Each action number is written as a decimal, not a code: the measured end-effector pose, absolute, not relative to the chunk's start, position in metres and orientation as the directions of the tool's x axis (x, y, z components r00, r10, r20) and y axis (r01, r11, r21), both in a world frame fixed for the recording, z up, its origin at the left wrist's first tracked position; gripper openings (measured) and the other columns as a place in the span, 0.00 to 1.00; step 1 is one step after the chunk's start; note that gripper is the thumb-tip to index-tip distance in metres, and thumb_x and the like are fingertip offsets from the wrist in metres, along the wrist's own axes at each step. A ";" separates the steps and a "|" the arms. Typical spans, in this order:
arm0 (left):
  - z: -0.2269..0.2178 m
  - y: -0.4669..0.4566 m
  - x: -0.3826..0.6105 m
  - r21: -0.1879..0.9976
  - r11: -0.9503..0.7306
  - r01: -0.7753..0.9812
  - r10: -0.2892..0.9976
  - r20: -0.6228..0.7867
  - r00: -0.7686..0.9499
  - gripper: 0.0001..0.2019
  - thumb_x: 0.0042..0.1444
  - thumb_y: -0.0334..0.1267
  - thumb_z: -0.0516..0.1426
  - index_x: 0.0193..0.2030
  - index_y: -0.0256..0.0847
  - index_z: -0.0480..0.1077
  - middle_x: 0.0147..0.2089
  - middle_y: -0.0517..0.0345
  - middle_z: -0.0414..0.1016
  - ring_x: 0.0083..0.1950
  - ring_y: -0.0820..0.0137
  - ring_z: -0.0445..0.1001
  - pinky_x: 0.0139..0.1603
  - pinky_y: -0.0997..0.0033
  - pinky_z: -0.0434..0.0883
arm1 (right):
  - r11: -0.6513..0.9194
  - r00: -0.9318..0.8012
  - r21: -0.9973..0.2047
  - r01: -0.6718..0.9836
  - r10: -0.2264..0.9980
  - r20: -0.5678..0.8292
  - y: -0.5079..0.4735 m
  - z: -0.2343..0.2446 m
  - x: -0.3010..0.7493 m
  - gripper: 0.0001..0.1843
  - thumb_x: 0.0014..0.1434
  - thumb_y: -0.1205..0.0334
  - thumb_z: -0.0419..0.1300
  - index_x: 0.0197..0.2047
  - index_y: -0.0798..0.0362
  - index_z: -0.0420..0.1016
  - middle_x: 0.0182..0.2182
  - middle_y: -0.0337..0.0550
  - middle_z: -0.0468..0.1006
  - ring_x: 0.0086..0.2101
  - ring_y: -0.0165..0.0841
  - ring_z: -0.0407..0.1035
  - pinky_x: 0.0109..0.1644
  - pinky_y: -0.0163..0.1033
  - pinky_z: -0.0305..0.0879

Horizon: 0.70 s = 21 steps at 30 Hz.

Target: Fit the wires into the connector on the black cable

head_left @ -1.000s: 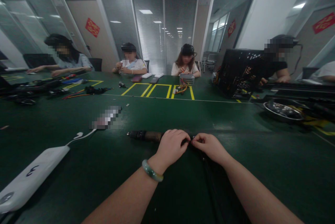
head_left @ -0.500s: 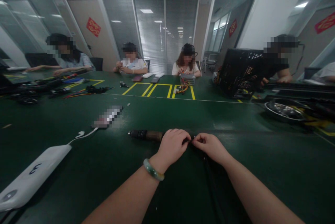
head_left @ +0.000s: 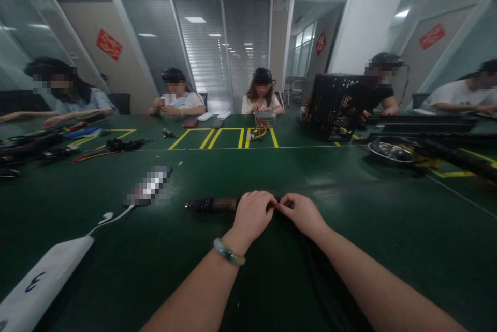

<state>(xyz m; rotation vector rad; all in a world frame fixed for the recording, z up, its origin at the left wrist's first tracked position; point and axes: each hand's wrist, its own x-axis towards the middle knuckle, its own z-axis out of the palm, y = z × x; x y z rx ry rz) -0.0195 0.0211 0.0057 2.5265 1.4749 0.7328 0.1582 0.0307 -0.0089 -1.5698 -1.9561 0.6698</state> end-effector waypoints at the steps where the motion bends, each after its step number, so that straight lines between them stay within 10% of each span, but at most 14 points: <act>1: 0.006 0.021 -0.020 0.341 -0.517 0.785 0.846 0.342 0.409 0.05 0.57 0.32 0.56 0.40 0.44 0.70 0.45 0.59 0.73 0.49 0.65 0.69 0.51 0.61 0.63 | 0.222 -0.172 -0.650 0.727 0.975 0.141 0.029 -0.008 0.157 0.11 0.57 0.53 0.59 0.30 0.51 0.76 0.28 0.39 0.76 0.28 0.31 0.68 0.30 0.34 0.58; 7: 0.003 0.021 -0.021 0.337 -0.515 0.788 0.845 0.356 0.400 0.07 0.57 0.33 0.56 0.43 0.44 0.68 0.45 0.58 0.73 0.48 0.65 0.70 0.51 0.60 0.63 | 0.347 -0.191 -0.590 0.729 0.931 0.311 0.028 -0.008 0.152 0.05 0.55 0.61 0.61 0.29 0.52 0.74 0.45 0.42 0.71 0.38 0.31 0.68 0.41 0.35 0.62; 21: 0.014 0.015 -0.023 0.365 -0.605 0.708 0.777 0.467 0.423 0.17 0.59 0.33 0.54 0.55 0.45 0.64 0.55 0.57 0.70 0.58 0.66 0.66 0.68 0.53 0.50 | 0.166 -0.074 -0.540 0.825 0.980 0.187 0.032 0.000 0.172 0.04 0.53 0.65 0.62 0.27 0.53 0.71 0.33 0.41 0.73 0.33 0.32 0.67 0.37 0.35 0.59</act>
